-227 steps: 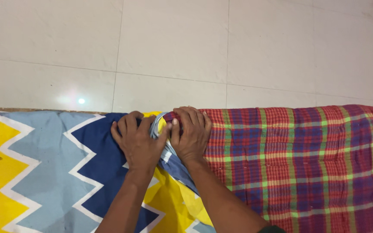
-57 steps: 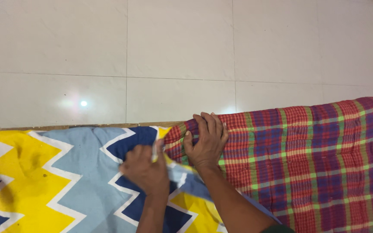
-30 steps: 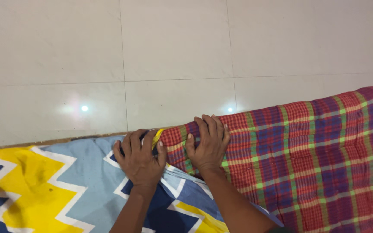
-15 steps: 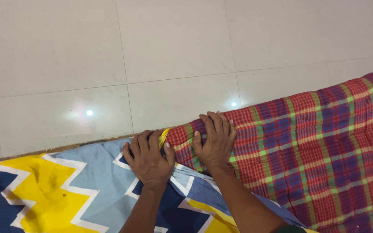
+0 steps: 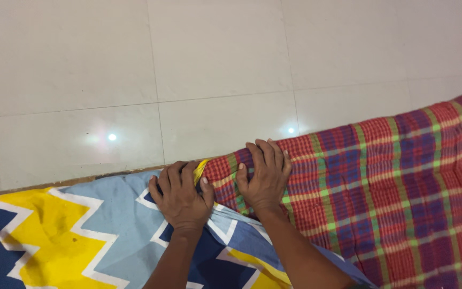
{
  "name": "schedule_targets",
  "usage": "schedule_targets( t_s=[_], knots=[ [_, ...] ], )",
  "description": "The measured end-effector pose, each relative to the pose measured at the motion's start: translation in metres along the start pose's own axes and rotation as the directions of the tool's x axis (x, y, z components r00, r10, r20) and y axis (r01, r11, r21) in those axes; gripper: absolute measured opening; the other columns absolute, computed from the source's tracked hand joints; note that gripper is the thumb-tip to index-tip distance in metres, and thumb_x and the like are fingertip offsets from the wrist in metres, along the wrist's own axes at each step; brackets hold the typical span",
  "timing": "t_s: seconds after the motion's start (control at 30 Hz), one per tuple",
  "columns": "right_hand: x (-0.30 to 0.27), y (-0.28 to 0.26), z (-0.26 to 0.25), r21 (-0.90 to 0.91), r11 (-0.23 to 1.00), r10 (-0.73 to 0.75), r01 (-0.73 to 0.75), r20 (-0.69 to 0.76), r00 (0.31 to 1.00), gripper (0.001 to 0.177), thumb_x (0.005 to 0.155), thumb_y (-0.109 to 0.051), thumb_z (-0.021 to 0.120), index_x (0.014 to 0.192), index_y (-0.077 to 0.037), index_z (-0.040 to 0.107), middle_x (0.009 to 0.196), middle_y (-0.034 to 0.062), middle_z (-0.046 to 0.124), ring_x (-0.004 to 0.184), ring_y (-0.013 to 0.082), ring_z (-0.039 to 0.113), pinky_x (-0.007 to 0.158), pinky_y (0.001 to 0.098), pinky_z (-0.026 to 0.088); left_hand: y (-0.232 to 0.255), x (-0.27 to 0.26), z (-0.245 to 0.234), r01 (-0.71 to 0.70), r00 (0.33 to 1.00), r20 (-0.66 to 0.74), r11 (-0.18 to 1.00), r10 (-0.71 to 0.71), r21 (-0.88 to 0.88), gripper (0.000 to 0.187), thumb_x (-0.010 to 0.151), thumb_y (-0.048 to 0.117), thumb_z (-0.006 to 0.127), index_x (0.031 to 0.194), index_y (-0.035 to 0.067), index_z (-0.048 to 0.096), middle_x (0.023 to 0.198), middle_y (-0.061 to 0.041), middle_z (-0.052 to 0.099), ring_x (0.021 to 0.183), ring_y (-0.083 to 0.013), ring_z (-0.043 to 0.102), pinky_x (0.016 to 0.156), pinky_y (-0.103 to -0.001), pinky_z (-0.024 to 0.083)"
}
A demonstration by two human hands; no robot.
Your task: The person rolls a large patterned sheet and a plaid blanket together into a tight cylindrical bundle. The hands work continuously to fold the edges and roll the fabric forward, creating a compact roll on the tiled floor.
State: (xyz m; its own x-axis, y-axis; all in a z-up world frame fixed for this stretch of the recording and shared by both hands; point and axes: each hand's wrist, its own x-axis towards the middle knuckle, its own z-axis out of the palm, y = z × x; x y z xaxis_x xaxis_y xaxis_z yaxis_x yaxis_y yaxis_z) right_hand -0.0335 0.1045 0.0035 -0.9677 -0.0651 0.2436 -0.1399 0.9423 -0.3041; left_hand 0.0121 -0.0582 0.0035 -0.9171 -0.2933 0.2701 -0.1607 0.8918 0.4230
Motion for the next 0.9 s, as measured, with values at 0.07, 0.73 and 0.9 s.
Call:
schedule_targets(
  t_s=[0.07, 0.73, 0.9],
  knots=[
    [0.0017, 0.0002, 0.0005, -0.002, 1.000, -0.009, 0.009, -0.001, 1.000, 0.049, 0.087, -0.036, 0.058, 0.129, -0.012, 0.065, 0.138, 0.0090, 0.057, 0.141, 0.0306, 0.044, 0.119, 0.0583, 0.023, 0.0003, 0.0005, -0.0004, -0.011, 1.000, -0.020, 1.000, 0.011, 0.004, 0.039, 0.089, 0.038, 0.057, 0.118, 0.016, 0.068, 0.123, -0.007, 0.060, 0.124, -0.0293, 0.051, 0.115, -0.058, 0.027],
    [0.0004, 0.0052, 0.0031, 0.016, 1.000, -0.021, 0.020, 0.027, 0.999, 0.049, 0.086, -0.035, 0.060, 0.129, -0.012, 0.064, 0.138, 0.0087, 0.056, 0.142, 0.0305, 0.041, 0.117, 0.0577, 0.022, 0.0050, 0.0034, -0.0008, 0.020, 0.998, -0.066, 1.000, -0.019, 0.017, 0.034, 0.084, 0.034, 0.059, 0.110, 0.015, 0.069, 0.116, -0.008, 0.061, 0.119, -0.0303, 0.054, 0.115, -0.057, 0.030],
    [-0.0011, 0.0055, 0.0019, 0.015, 0.999, -0.030, 0.030, 0.029, 0.999, 0.048, 0.087, -0.035, 0.060, 0.129, -0.012, 0.064, 0.138, 0.0083, 0.056, 0.141, 0.0303, 0.042, 0.117, 0.0582, 0.022, 0.0063, 0.0036, -0.0023, 0.026, 0.999, -0.048, 1.000, -0.026, 0.015, 0.034, 0.084, 0.035, 0.058, 0.110, 0.015, 0.069, 0.115, -0.008, 0.061, 0.117, -0.0302, 0.054, 0.114, -0.057, 0.030]
  ],
)
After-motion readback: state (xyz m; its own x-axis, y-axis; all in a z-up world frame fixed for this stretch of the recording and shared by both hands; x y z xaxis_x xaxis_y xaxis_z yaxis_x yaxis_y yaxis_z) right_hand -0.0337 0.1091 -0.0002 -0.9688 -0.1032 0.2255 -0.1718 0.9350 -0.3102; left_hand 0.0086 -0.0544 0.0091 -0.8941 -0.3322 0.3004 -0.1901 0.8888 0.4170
